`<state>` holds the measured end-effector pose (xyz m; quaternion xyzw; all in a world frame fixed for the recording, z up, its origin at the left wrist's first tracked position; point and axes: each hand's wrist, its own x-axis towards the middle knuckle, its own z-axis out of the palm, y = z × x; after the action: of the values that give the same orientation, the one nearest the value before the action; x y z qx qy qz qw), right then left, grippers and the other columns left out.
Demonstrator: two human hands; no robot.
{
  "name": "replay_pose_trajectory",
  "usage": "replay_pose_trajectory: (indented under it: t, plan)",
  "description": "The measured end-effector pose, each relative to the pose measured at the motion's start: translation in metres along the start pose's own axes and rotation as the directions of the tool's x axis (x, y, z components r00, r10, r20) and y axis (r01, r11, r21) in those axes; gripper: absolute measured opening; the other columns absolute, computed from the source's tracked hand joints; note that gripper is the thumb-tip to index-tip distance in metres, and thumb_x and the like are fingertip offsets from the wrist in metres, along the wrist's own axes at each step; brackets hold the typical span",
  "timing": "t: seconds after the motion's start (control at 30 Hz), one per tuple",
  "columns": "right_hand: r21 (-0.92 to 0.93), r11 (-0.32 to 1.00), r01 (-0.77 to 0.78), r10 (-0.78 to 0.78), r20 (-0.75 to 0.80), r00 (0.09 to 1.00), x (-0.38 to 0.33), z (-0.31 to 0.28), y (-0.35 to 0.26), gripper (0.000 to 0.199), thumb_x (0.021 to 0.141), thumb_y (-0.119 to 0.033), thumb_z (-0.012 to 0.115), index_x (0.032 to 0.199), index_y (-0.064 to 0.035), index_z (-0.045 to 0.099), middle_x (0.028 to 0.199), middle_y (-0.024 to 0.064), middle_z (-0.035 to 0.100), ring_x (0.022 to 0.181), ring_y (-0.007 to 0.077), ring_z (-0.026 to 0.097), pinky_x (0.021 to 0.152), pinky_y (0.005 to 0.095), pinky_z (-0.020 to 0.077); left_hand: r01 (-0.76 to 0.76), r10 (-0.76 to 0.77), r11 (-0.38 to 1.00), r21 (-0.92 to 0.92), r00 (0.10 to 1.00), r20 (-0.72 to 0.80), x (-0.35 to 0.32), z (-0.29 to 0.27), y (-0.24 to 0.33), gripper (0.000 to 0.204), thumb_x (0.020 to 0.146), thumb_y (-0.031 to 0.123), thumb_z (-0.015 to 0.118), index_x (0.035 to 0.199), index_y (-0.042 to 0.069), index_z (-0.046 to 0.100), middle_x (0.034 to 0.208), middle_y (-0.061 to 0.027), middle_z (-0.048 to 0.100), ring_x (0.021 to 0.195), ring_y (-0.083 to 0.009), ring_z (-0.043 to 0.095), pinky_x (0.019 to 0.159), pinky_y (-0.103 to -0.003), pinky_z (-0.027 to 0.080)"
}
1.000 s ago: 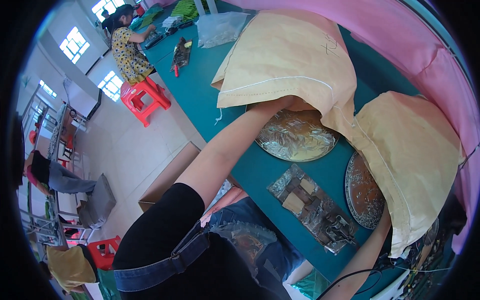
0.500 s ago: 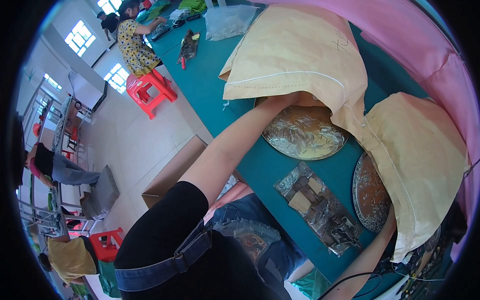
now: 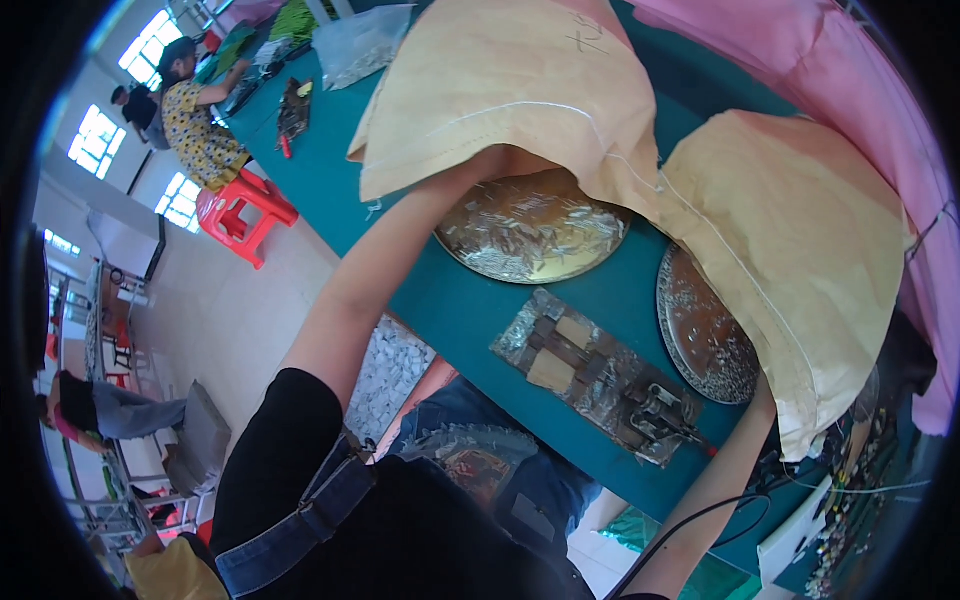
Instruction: The person assembles components by placing a white plastic part into a jig, inserting small metal pins from a tray, and pressing them together with a lever. They repeat this process, occasionally using a pen to mark parts and placing the finished pieces into a box.
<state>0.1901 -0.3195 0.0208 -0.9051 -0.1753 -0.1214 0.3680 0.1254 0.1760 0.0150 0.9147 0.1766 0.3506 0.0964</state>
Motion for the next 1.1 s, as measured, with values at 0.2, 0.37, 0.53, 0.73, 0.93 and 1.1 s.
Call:
replay_pose_trajectory:
  t: [0.2, 0.37, 0.53, 0.73, 0.93, 1.1]
  plan:
    - [0.023, 0.996, -0.082, 0.083, -0.065, 0.994, -0.034, -0.012, -0.002, 0.042, 0.100, -0.028, 0.064, 0.135, -0.0043, 0.062, 0.125, 0.0109, 0.069, 0.117, 0.0287, 0.064, 0.101, 0.0380, 0.0487, -0.083, 0.083, 0.997, -0.005, 0.996, 0.022, -0.038, -0.058, -0.035, 0.032, 0.094, 0.022, 0.066, 0.124, 0.008, 0.067, 0.121, -0.0129, 0.069, 0.118, -0.0314, 0.063, 0.104, -0.042, 0.047]
    - [0.406, 0.901, -0.154, 0.116, 0.117, 0.986, -0.077, -0.019, -0.113, 0.027, 0.093, -0.002, 0.068, 0.120, -0.0011, 0.071, 0.096, 0.0048, 0.071, 0.085, 0.0106, 0.064, 0.077, 0.0249, 0.0517, 0.523, 0.045, 0.374, -0.766, 0.815, 0.578, -0.113, -0.152, 0.049, 0.014, 0.081, 0.005, 0.077, 0.093, 0.002, 0.071, 0.096, -0.0095, 0.071, 0.098, -0.0181, 0.068, 0.087, -0.033, 0.053]
    - [0.359, 0.933, 0.034, -0.098, 0.162, 0.982, -0.099, 0.000, -0.174, 0.021, 0.085, -0.001, 0.074, 0.106, -0.0039, 0.073, 0.090, 0.0082, 0.072, 0.078, 0.0144, 0.069, 0.070, 0.0279, 0.0543, 0.240, 0.247, 0.521, -0.819, 0.876, 0.414, -0.166, -0.164, 0.115, 0.018, 0.071, 0.001, 0.078, 0.086, 0.011, 0.075, 0.086, 0.0000, 0.070, 0.092, -0.0180, 0.059, 0.090, -0.033, 0.040]
    - [0.242, 0.935, 0.258, -0.279, 0.060, 0.958, -0.104, 0.036, -0.196, 0.019, 0.082, 0.000, 0.074, 0.100, -0.0050, 0.071, 0.090, 0.0115, 0.073, 0.078, 0.0292, 0.070, 0.070, 0.0388, 0.0544, -0.136, 0.334, 0.808, -0.573, 0.907, 0.255, -0.195, -0.143, 0.142, 0.027, 0.069, 0.007, 0.079, 0.092, 0.018, 0.069, 0.127, -0.0026, 0.061, 0.118, -0.0296, 0.050, 0.100, -0.048, 0.030]
    - [0.194, 0.919, 0.342, -0.363, 0.084, 0.928, -0.109, 0.051, -0.193, 0.019, 0.083, -0.001, 0.072, 0.101, -0.0036, 0.071, 0.094, 0.0120, 0.074, 0.087, 0.0285, 0.072, 0.076, 0.0389, 0.0566, -0.218, 0.379, 0.813, -0.540, 0.902, 0.206, -0.191, -0.131, 0.130, 0.030, 0.068, 0.003, 0.079, 0.094, 0.015, 0.070, 0.124, -0.0063, 0.061, 0.117, -0.0323, 0.051, 0.100, -0.046, 0.035]
    - [0.352, 0.899, 0.262, -0.359, 0.244, 0.901, -0.111, 0.051, -0.192, 0.022, 0.086, -0.003, 0.070, 0.108, -0.0032, 0.069, 0.098, 0.0128, 0.074, 0.092, 0.0303, 0.073, 0.081, 0.0382, 0.0583, -0.049, 0.260, 0.677, -0.734, 0.949, 0.176, -0.199, -0.118, 0.126, 0.054, 0.072, -0.001, 0.076, 0.123, 0.006, 0.059, 0.122, -0.0123, 0.061, 0.111, -0.0346, 0.057, 0.097, -0.044, 0.041]
